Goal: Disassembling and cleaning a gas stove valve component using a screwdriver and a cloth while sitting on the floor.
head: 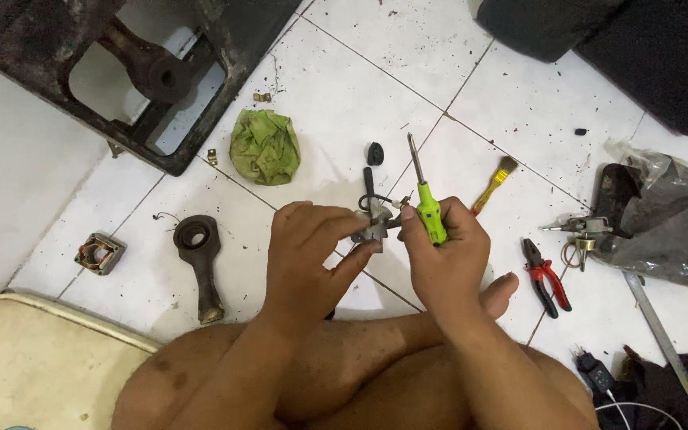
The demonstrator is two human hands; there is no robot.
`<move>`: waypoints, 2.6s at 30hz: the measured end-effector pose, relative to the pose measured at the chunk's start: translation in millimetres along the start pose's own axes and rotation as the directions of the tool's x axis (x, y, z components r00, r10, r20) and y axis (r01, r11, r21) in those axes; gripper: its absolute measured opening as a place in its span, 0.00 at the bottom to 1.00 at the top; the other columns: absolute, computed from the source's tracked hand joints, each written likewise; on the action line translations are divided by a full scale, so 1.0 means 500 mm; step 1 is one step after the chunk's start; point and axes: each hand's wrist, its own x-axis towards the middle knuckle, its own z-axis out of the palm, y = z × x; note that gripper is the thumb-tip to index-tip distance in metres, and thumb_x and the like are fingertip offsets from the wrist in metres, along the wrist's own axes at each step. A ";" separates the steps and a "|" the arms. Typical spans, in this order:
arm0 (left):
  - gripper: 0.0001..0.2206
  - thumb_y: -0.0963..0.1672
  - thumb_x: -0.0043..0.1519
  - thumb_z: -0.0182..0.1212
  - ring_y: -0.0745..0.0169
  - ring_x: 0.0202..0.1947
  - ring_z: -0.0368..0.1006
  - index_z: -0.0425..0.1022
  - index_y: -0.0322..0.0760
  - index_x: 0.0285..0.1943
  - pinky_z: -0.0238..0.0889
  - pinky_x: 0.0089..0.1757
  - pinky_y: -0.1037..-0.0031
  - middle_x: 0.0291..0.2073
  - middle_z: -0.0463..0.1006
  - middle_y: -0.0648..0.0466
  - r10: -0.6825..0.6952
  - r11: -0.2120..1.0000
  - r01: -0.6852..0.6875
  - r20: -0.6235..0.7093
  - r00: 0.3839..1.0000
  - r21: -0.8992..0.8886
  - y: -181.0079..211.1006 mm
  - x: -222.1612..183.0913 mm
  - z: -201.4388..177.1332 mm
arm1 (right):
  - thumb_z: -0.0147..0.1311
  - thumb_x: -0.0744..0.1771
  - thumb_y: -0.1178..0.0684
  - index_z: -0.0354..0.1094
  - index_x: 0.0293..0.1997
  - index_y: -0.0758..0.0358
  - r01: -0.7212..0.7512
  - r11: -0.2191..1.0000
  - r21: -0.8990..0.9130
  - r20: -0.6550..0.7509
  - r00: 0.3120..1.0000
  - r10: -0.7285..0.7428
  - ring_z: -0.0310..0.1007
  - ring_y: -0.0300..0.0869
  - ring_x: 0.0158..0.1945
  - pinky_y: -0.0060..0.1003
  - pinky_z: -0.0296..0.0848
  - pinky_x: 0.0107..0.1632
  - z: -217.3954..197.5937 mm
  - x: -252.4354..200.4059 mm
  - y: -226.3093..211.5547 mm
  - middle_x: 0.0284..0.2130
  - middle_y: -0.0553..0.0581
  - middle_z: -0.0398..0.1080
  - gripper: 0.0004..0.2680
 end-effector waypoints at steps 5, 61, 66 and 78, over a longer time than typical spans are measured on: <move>0.08 0.44 0.54 0.76 0.62 0.45 0.76 0.80 0.49 0.38 0.56 0.57 0.56 0.41 0.81 0.64 0.167 0.982 -0.163 -0.034 0.985 0.092 0.016 0.009 -0.004 | 0.60 0.66 0.59 0.68 0.27 0.66 0.003 0.999 0.038 0.006 1.000 -0.003 0.61 0.37 0.16 0.30 0.59 0.25 0.000 -0.005 -0.001 0.14 0.58 0.71 0.08; 0.23 0.52 0.60 0.63 0.35 0.71 0.61 0.72 0.37 0.58 0.51 0.65 0.43 0.71 0.64 0.38 -0.227 0.679 0.529 0.540 0.810 -0.509 -0.028 0.027 -0.058 | 0.63 0.64 0.61 0.70 0.29 0.65 -0.146 0.952 0.270 0.450 0.893 0.009 0.64 0.34 0.20 0.27 0.63 0.27 -0.031 0.012 0.050 0.14 0.56 0.69 0.05; 0.28 0.55 0.65 0.51 0.34 0.61 0.73 0.74 0.30 0.63 0.63 0.58 0.46 0.57 0.78 0.34 -0.342 0.566 0.768 0.762 0.549 -0.299 -0.051 0.010 -0.037 | 0.61 0.66 0.56 0.69 0.32 0.68 -0.222 0.875 0.429 0.473 0.881 -0.009 0.61 0.35 0.15 0.27 0.62 0.21 -0.019 0.026 0.087 0.14 0.61 0.67 0.06; 0.12 0.47 0.65 0.62 0.53 0.46 0.81 0.76 0.37 0.50 0.78 0.46 0.60 0.49 0.83 0.45 -0.631 0.000 0.554 0.430 0.645 -0.832 -0.053 0.014 -0.050 | 0.54 0.66 0.50 0.75 0.54 0.62 -0.089 0.808 -0.582 0.554 0.684 0.474 0.77 0.66 0.48 0.56 0.74 0.50 0.059 0.032 0.270 0.41 0.71 0.77 0.13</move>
